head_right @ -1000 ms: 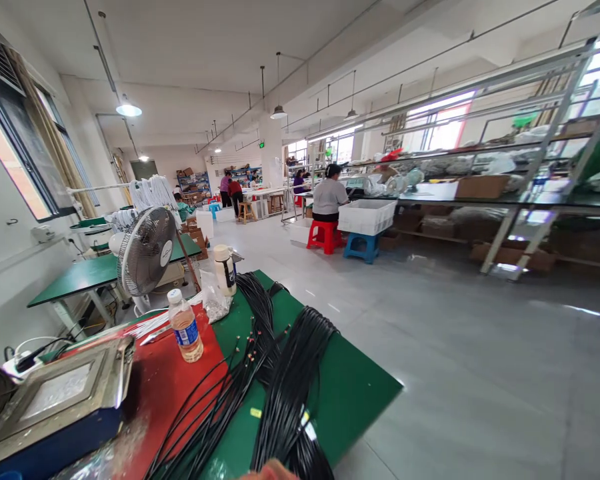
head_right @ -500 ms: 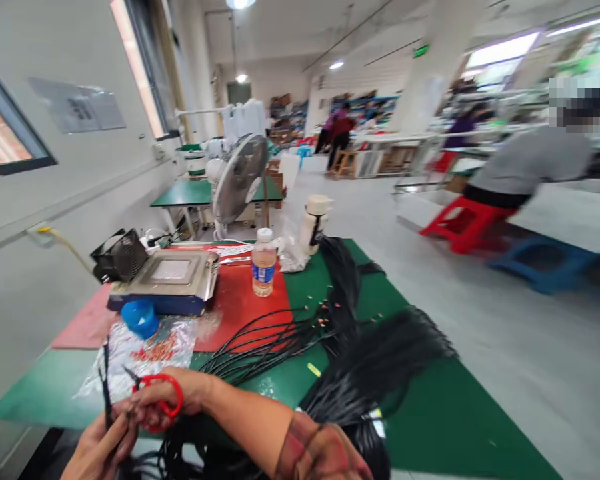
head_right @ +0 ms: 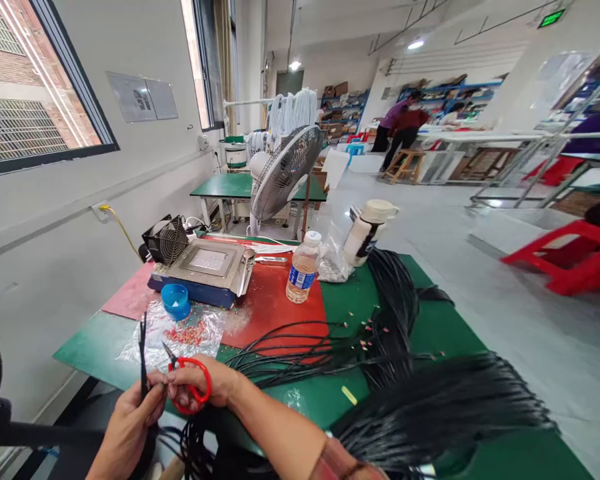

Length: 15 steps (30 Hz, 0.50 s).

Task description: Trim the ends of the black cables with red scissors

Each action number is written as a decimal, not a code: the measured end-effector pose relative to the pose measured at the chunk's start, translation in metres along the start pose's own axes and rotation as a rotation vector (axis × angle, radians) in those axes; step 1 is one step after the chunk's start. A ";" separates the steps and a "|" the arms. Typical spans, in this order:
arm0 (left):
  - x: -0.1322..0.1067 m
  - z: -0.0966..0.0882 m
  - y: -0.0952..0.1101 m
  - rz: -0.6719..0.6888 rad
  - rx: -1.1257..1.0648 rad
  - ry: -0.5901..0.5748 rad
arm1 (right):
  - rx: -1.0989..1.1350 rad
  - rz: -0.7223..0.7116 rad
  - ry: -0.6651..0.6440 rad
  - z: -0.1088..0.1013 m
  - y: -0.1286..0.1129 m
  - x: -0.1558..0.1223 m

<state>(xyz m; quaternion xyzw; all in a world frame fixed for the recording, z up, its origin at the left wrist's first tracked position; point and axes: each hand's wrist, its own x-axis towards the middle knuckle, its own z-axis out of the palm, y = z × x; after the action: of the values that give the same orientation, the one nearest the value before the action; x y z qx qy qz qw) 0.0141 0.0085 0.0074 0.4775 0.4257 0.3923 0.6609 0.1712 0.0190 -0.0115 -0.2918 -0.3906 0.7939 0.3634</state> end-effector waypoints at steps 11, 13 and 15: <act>0.003 0.000 -0.007 -0.033 -0.021 0.063 | -0.060 -0.122 0.160 0.005 0.008 0.006; 0.004 0.001 -0.009 -0.053 -0.061 0.087 | -0.117 -0.157 0.220 0.006 0.010 0.007; 0.005 0.002 -0.011 -0.069 -0.107 0.112 | -0.184 -0.201 0.292 0.007 0.014 0.008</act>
<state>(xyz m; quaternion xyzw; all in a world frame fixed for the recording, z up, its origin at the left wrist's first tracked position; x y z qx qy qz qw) 0.0190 0.0097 -0.0041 0.4039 0.4564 0.4178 0.6738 0.1567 0.0169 -0.0214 -0.3953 -0.4317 0.6639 0.4654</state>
